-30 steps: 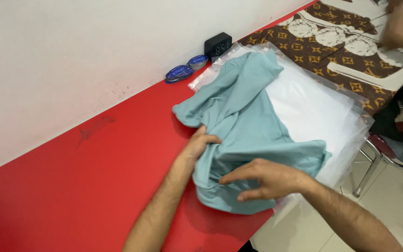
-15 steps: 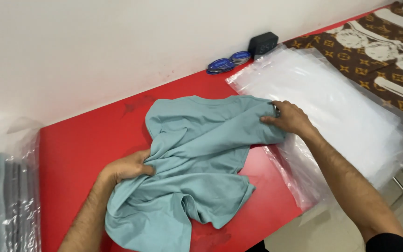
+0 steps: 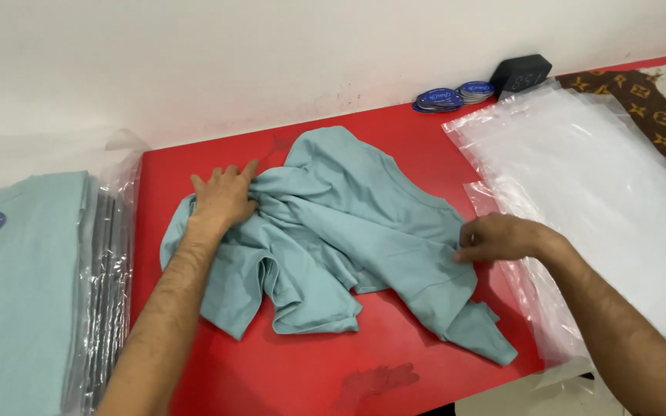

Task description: Folding a light blue t-shirt and placing it into a clear plastic packaging bag on a red surface.

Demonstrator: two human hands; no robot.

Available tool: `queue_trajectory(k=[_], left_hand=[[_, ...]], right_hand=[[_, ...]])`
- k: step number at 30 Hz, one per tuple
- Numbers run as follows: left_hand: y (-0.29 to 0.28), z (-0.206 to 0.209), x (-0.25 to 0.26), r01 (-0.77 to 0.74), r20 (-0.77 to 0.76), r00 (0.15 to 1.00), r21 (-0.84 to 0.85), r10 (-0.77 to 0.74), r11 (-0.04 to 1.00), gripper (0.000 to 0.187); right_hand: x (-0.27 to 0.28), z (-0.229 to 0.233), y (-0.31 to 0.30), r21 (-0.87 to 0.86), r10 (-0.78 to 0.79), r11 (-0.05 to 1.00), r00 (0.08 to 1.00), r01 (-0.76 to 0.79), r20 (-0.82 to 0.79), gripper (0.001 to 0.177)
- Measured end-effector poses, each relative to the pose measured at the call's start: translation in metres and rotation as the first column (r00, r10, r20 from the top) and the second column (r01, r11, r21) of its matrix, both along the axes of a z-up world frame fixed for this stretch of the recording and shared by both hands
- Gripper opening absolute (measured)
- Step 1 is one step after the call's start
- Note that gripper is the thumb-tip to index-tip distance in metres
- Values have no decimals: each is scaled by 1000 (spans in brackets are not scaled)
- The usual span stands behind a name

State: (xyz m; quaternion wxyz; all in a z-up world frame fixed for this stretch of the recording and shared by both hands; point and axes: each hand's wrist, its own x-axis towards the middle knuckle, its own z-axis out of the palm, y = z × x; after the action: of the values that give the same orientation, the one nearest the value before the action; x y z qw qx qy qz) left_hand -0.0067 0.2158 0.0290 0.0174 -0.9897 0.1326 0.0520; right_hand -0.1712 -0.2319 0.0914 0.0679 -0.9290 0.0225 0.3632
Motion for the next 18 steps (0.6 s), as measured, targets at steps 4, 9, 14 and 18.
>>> queue_trajectory(k=[4, 9, 14, 18], left_hand=[[8, 54, -30, -106, -86, 991, -46, 102, 993, 87], [35, 57, -28, -199, -308, 939, -123, 154, 972, 75], [25, 61, -40, -169, -339, 939, -317, 55, 933, 56], [34, 56, -32, -115, -358, 934, -289, 4, 950, 58]], right_hand=[[57, -7, 18, -40, -103, 992, 936, 123, 335, 52], [162, -56, 50, 238, -228, 965, 789, 107, 570, 59], [223, -82, 105, 298, -242, 952, 777, 74, 581, 65], [258, -116, 89, 245, -211, 967, 779, 76, 590, 39]])
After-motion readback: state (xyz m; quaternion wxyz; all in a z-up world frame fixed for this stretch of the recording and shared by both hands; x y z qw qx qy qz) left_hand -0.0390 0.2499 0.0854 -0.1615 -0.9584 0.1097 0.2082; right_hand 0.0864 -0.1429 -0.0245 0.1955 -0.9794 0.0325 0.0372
